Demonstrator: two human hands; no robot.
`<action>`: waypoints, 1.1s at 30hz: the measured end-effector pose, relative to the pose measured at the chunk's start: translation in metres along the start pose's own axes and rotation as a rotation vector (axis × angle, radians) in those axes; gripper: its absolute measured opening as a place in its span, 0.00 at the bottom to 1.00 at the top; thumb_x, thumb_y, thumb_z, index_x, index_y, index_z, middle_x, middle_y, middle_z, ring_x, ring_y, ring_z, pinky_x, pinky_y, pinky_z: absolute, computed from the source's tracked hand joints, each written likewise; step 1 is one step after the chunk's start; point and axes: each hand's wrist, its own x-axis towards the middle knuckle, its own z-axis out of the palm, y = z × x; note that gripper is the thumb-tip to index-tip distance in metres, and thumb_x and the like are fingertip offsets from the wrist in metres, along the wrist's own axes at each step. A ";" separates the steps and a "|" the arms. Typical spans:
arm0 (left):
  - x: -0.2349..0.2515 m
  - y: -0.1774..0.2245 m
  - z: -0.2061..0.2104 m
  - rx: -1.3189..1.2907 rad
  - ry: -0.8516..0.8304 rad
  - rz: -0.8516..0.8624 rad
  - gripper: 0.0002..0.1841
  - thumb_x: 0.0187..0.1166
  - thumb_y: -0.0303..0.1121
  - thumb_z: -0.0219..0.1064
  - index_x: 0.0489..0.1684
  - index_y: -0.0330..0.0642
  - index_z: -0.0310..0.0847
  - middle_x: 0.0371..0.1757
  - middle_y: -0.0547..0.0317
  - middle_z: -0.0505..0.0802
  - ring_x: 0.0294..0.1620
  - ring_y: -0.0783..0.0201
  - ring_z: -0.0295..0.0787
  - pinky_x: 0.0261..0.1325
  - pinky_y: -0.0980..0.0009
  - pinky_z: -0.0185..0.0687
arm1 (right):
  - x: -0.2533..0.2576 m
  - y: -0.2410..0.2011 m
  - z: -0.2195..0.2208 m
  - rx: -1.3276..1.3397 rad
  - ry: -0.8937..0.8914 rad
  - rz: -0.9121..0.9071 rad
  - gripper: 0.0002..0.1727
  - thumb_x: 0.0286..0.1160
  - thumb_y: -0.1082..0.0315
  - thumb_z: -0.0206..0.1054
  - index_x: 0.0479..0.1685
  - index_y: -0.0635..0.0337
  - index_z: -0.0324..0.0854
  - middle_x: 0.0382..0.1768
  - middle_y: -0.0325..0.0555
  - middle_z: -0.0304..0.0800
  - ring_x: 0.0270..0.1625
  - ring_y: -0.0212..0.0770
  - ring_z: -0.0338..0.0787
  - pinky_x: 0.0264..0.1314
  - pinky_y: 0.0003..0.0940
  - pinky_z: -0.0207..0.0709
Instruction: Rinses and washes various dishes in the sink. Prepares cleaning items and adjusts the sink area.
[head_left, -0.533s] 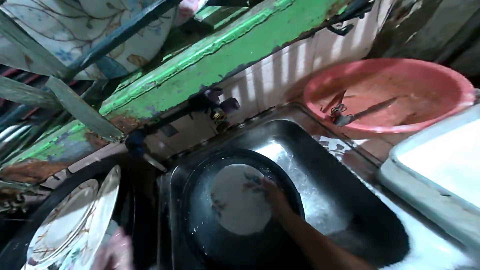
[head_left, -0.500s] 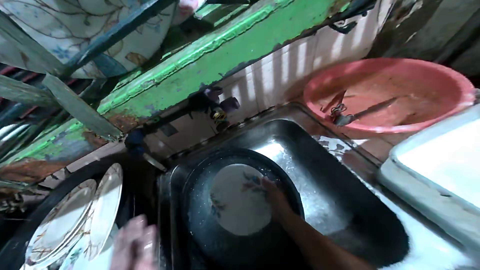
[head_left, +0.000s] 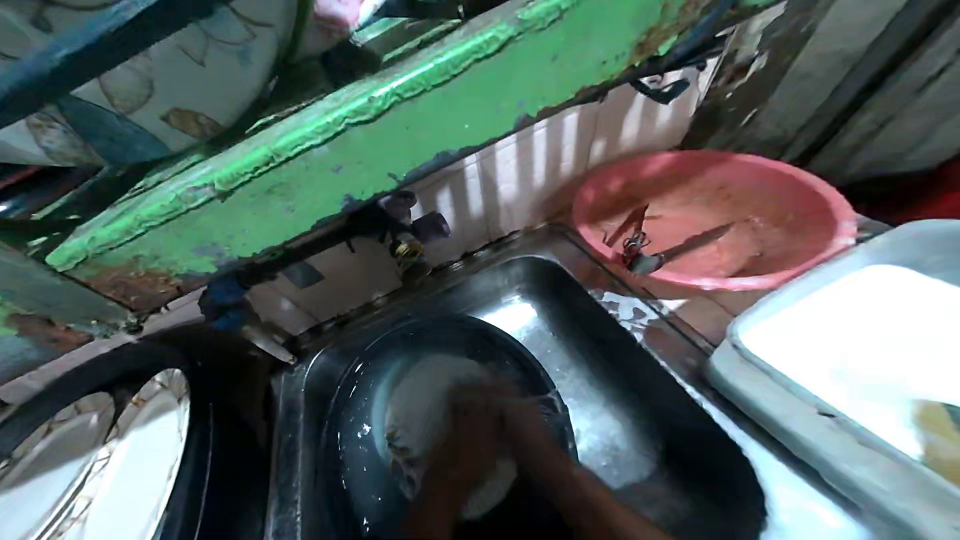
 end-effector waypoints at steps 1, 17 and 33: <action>0.007 -0.021 0.005 0.125 0.114 -0.046 0.28 0.88 0.48 0.57 0.86 0.48 0.71 0.86 0.48 0.75 0.87 0.45 0.67 0.87 0.44 0.62 | 0.004 -0.002 0.002 0.151 0.065 0.089 0.25 0.94 0.63 0.50 0.81 0.69 0.70 0.75 0.66 0.78 0.77 0.55 0.79 0.79 0.51 0.73; -0.123 -0.032 -0.156 -0.934 1.007 -0.334 0.15 0.81 0.25 0.64 0.64 0.32 0.81 0.44 0.57 0.94 0.38 0.72 0.92 0.42 0.72 0.91 | -0.002 -0.020 0.015 -0.559 -0.143 -0.139 0.29 0.88 0.65 0.58 0.86 0.68 0.64 0.84 0.71 0.66 0.87 0.68 0.66 0.89 0.60 0.60; -0.223 -0.052 -0.184 -1.937 1.370 0.032 0.17 0.91 0.25 0.38 0.56 0.32 0.75 0.55 0.47 0.95 0.59 0.56 0.95 0.63 0.65 0.91 | 0.007 0.001 -0.006 -0.202 0.090 -0.149 0.28 0.84 0.69 0.64 0.79 0.76 0.69 0.74 0.75 0.77 0.79 0.66 0.77 0.84 0.56 0.67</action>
